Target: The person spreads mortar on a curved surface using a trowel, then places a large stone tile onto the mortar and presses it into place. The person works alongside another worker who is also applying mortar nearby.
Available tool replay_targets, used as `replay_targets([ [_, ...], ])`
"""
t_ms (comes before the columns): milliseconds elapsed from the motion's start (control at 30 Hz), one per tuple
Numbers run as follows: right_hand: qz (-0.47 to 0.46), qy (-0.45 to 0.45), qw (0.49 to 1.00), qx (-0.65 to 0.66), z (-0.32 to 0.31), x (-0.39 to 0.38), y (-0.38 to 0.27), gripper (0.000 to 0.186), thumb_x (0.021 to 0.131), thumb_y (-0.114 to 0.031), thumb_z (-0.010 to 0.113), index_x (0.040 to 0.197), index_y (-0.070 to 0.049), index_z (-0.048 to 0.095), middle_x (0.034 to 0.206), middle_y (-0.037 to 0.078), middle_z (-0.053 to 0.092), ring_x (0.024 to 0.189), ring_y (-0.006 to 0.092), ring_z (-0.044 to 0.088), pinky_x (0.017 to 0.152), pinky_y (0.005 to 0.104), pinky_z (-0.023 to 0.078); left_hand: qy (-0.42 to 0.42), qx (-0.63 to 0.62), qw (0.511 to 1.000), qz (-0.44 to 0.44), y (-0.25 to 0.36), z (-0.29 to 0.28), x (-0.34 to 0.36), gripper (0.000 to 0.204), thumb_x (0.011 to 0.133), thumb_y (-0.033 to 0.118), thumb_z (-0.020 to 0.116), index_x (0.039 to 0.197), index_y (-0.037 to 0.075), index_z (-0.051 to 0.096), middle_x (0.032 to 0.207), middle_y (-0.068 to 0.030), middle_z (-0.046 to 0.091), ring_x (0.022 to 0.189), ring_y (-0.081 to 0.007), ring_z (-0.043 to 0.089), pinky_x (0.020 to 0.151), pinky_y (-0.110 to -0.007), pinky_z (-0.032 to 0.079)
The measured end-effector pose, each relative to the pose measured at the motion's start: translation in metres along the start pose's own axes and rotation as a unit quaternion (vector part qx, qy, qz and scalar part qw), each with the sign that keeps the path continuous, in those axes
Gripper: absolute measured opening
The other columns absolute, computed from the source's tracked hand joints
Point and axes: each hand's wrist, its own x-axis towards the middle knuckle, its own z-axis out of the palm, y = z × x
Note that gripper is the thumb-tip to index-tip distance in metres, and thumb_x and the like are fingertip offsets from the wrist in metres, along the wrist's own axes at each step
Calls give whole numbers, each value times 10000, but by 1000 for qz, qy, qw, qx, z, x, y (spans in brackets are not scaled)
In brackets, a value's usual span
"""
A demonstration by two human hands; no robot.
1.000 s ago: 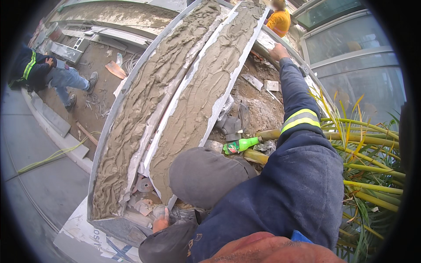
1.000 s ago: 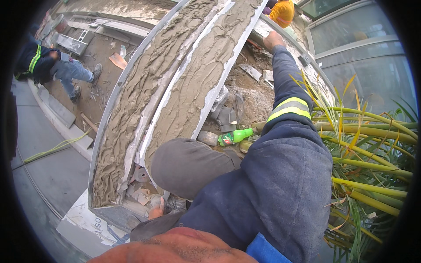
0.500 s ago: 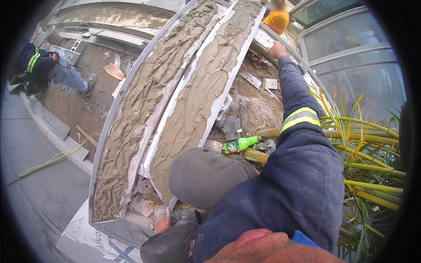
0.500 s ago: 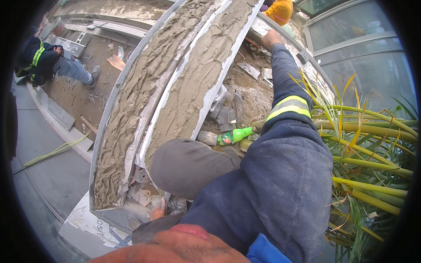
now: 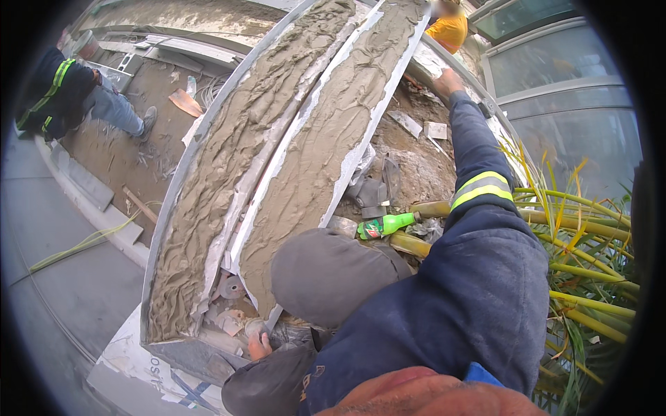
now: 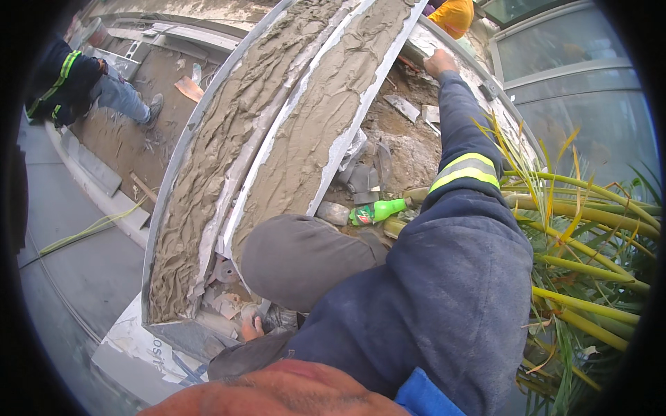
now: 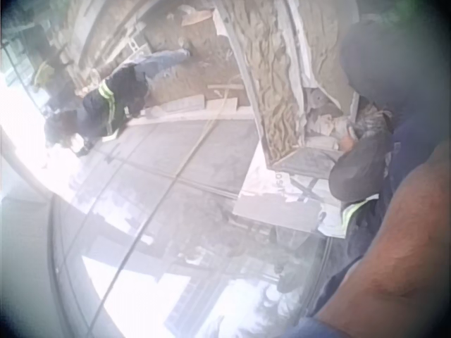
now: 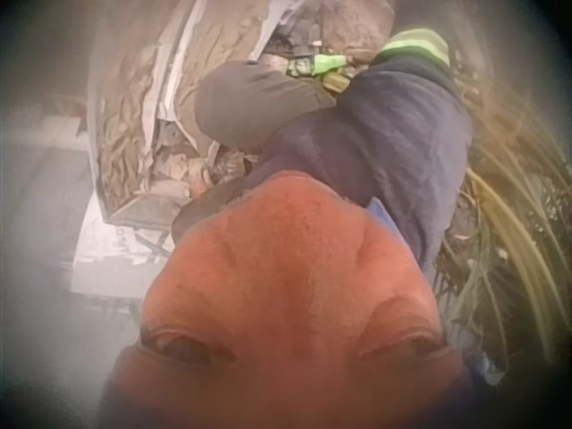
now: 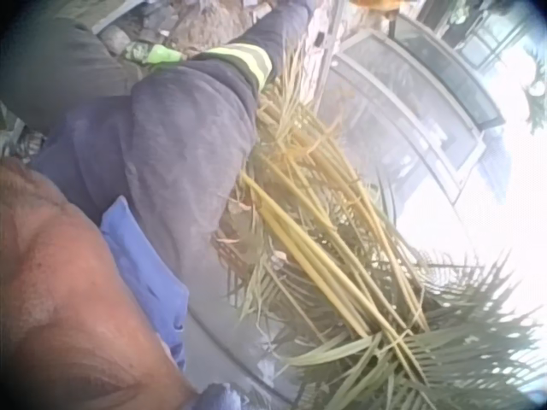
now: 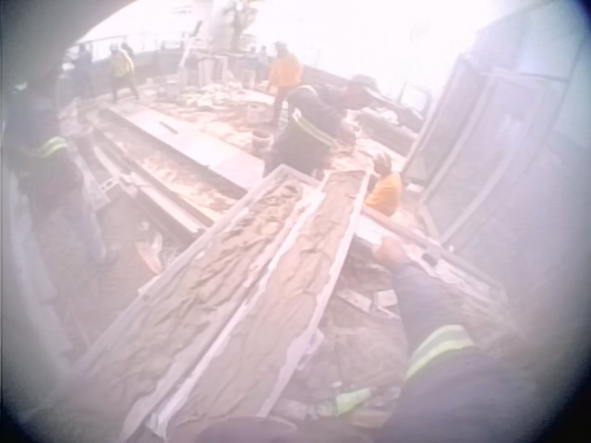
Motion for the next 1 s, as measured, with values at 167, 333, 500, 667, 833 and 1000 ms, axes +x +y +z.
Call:
replay_targets([
  [167,-11,2,1000,-5,4,1,5,535,924,-369,679,1312,0,653,1345,271,647,1275,406,618,1063,469,491,-71,-22,995,-67,-8,-3,4,349,1028,219,599,1265,-28,664,1138,-229,712,1051,-387,677,911,-444,515],
  [333,-8,-4,1000,-24,9,6,10,550,932,-385,689,1325,-3,644,1355,265,643,1282,405,613,1070,463,489,-131,-278,936,-170,-15,2,13,398,1092,284,527,1318,-16,659,1067,-126,732,934,-205,712,791,-328,557],
  [500,8,-27,1000,-11,14,4,11,558,935,-382,682,1347,-10,629,1376,263,630,1296,398,604,1085,465,481,-130,-271,932,-203,-21,14,11,412,1110,291,493,1326,-16,663,1039,-95,726,893,-160,705,749,-294,562],
  [667,6,-33,999,-8,16,-1,12,560,931,-371,681,1354,-10,623,1375,262,632,1295,402,605,1085,467,480,-106,-288,932,-193,-21,21,10,392,1100,275,519,1312,-15,676,1021,-98,730,873,-154,703,729,-298,566],
  [833,4,-32,999,-7,16,-1,12,549,926,-356,678,1346,-6,631,1373,263,633,1295,404,605,1078,464,485,-92,-285,930,-214,-19,25,14,359,1086,251,554,1283,-13,697,1013,-99,735,834,-155,706,694,-298,567],
  [1000,18,-43,999,-4,14,-4,11,549,939,-373,677,1346,-7,633,1377,261,632,1295,400,606,1079,466,485,-87,-291,926,-226,-17,26,14,340,1076,235,576,1267,-13,708,1015,-93,735,830,-148,705,687,-294,566],
])
